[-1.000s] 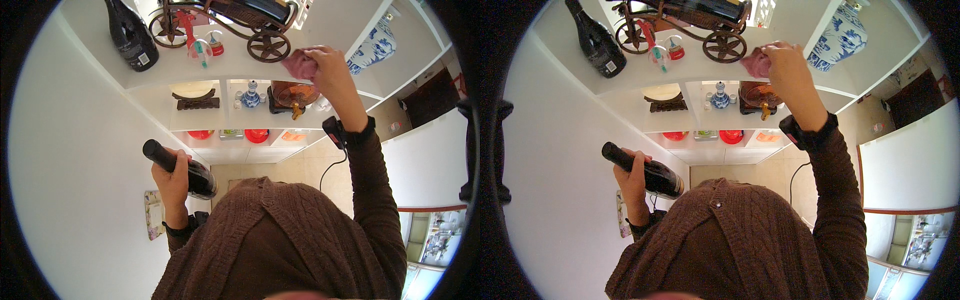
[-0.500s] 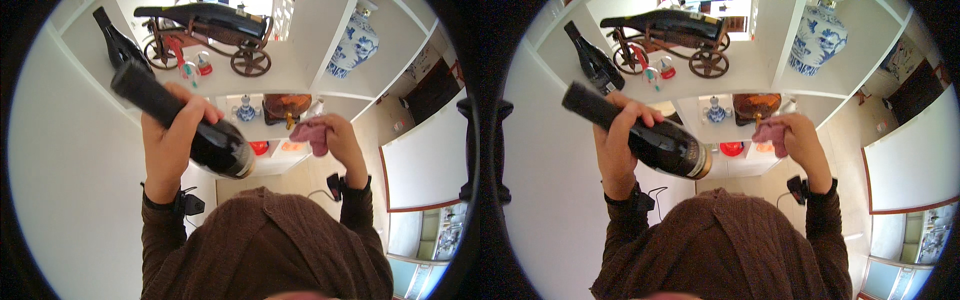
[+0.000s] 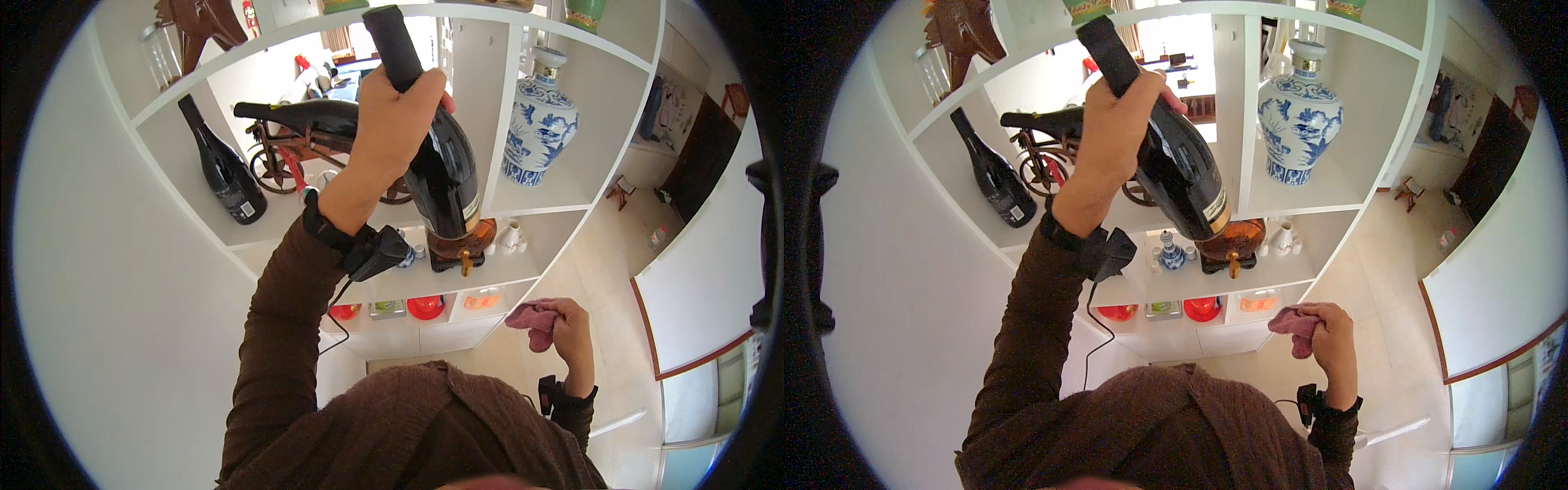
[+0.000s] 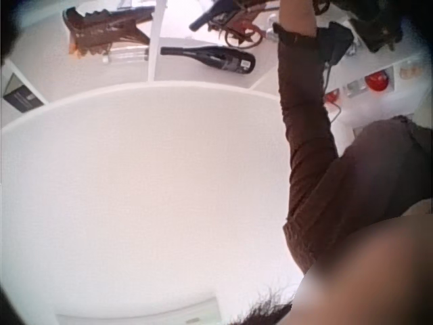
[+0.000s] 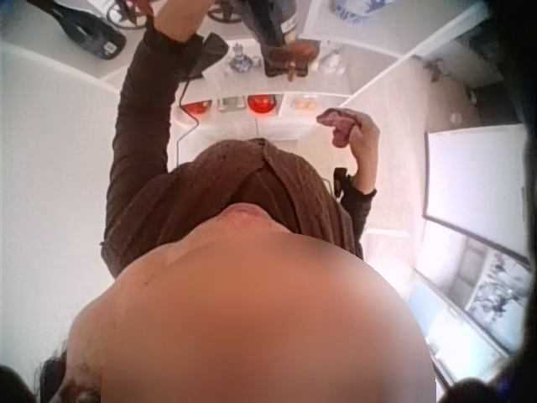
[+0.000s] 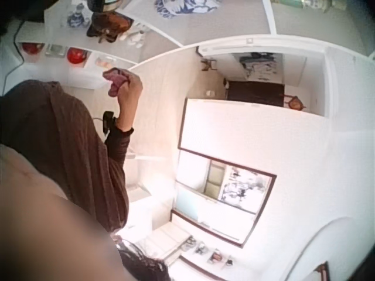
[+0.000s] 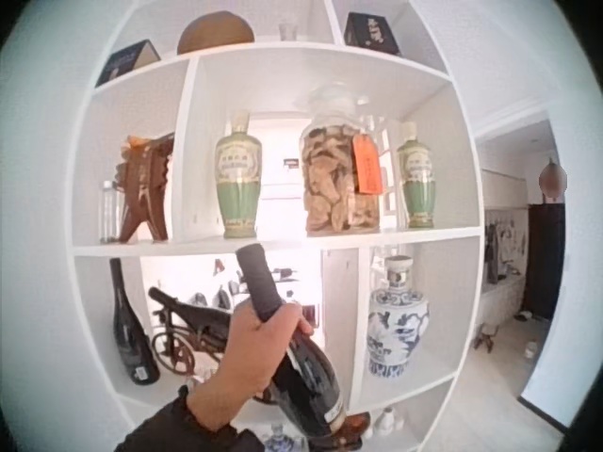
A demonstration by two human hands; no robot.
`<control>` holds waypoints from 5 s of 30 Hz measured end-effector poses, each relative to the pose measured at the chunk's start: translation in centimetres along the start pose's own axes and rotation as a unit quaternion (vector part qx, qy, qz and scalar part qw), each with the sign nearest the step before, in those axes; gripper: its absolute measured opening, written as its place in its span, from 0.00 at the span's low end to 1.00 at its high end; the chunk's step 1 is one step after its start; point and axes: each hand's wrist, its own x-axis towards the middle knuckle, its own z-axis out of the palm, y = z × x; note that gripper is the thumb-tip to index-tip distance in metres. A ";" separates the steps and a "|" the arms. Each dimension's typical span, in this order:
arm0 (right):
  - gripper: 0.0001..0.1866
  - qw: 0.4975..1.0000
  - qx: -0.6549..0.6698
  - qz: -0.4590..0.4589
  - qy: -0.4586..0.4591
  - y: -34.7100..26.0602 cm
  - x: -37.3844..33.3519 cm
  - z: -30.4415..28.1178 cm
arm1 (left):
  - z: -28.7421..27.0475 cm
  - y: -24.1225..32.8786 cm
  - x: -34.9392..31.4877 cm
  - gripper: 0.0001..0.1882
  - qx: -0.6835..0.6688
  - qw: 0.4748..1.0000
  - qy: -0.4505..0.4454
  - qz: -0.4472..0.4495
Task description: The person wipes a white shelving unit and several decorative items with a pink cloth. They lift and wipe green bottles, a blue-and-white vase, a glass jar, and small figurines, then place them back on the shelves.
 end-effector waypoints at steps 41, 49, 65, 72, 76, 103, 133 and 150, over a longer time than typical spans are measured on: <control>0.20 0.998 -0.003 0.002 0.062 4.3 -2.7 0.2 | 3.3 -14.8 10.9 0.20 0.215 0.974 0.064 0.021; 0.21 0.998 0.012 0.041 0.046 5.2 -2.6 0.3 | 3.0 -15.9 11.7 0.16 0.250 0.965 0.071 0.029; 0.23 0.999 0.017 0.008 -0.032 3.2 0.0 1.1 | 5.0 -13.3 9.3 0.45 0.270 0.947 0.166 0.044; 0.23 0.997 0.035 -0.032 -0.057 2.4 2.2 2.4 | 2.6 -9.0 -2.6 0.36 0.309 0.902 0.137 0.270; 0.23 0.995 0.062 -0.011 -0.074 2.8 2.6 2.8 | -3.6 -8.9 -11.6 0.38 0.400 0.855 0.212 0.253; 0.27 0.928 0.146 -0.337 -0.061 -12.9 9.4 10.3 | -8.1 -5.1 -18.2 0.30 0.345 0.915 0.024 -0.207; 0.15 0.902 0.367 -0.102 -0.201 -10.4 7.7 12.6 | -8.2 -5.5 -21.4 0.30 0.087 0.957 0.008 -0.277; 0.12 0.937 0.313 -0.017 -0.156 -5.8 5.9 9.6 | -23.7 -11.5 -14.7 0.33 0.487 0.824 0.248 -0.153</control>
